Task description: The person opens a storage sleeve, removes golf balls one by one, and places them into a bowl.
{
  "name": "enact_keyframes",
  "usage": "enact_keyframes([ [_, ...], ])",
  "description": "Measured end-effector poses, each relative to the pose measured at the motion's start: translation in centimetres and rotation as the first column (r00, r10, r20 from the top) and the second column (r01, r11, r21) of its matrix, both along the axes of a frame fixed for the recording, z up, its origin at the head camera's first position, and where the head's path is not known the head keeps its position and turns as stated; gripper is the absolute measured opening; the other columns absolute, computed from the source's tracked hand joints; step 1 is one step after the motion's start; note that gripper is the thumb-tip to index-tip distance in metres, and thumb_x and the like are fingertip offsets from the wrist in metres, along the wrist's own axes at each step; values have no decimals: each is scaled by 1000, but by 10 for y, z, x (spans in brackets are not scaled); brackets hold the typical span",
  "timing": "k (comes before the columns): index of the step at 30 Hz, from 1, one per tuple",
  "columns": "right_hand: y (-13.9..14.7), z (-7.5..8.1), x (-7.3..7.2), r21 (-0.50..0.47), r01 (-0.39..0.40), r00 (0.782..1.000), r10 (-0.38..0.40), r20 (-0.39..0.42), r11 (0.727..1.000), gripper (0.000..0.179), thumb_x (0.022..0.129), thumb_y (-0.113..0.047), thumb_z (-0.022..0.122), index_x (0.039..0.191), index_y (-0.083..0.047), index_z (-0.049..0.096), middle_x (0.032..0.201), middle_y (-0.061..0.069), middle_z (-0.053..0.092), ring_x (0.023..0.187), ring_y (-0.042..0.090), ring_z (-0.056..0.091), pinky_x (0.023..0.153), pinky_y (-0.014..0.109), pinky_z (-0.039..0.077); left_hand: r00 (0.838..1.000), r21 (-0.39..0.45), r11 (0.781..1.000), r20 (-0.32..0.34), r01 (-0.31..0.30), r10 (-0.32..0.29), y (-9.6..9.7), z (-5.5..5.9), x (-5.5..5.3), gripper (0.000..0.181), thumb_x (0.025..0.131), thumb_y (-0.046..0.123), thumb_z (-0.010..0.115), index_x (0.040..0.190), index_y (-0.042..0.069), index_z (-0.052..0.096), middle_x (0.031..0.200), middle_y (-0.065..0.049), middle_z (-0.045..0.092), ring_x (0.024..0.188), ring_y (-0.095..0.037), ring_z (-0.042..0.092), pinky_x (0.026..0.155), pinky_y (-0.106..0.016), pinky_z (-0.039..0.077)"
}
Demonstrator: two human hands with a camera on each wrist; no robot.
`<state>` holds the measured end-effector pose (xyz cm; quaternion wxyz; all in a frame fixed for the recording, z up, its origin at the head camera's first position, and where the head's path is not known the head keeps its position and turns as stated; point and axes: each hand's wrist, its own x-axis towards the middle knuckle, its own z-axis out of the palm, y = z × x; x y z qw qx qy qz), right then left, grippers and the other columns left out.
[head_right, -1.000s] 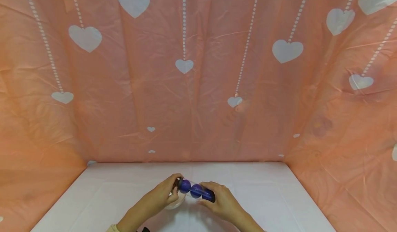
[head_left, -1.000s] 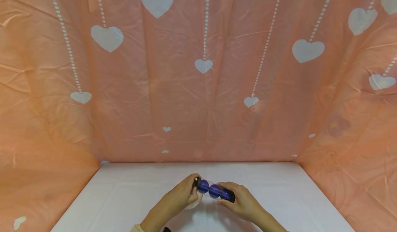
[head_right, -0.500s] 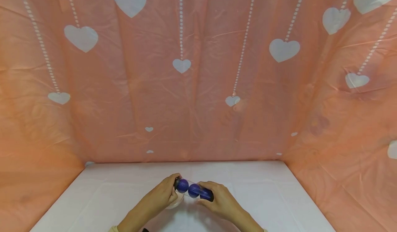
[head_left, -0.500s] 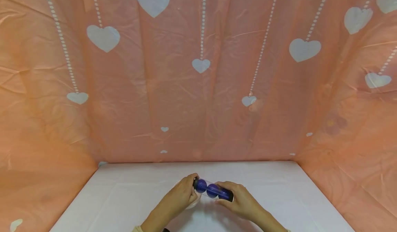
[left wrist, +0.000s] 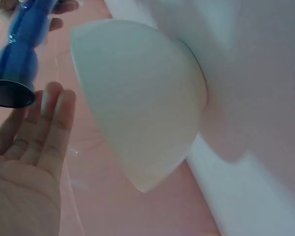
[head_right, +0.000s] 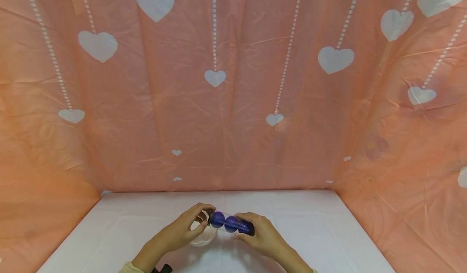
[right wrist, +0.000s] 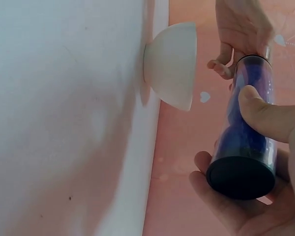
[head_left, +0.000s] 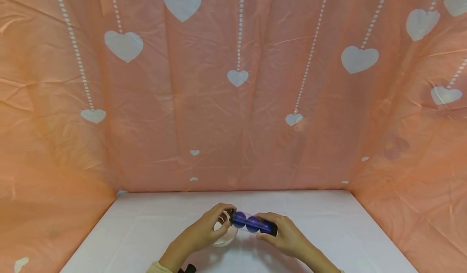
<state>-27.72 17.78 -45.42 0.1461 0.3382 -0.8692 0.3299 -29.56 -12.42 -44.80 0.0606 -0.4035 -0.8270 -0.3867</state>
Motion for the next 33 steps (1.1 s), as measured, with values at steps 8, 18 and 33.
enact_keyframes([
  [8,0,2,0,-31,-79,995,80,52,996,44,93,-27,87,132,-12,74,119,3,78,104,8,70,88,32,62,997,85,994,29,62,-65,-4,-4,-5,50,98,31,81,134,16,50,123,0,60,101,-12,63,95,-33,59],
  [18,-1,1,0,-69,-149,986,154,70,986,42,94,-23,86,132,-13,74,120,3,78,104,6,69,87,29,62,992,115,989,81,88,-98,-6,-2,-5,49,98,29,83,126,17,44,118,-1,56,99,-11,63,90,-32,60],
  [33,1,0,0,-101,-194,965,209,159,976,44,94,-25,86,134,-13,73,124,6,77,106,7,68,88,28,61,980,98,987,142,127,-140,-6,-1,-3,50,97,28,84,122,18,41,112,2,53,95,-8,60,86,-29,58],
])
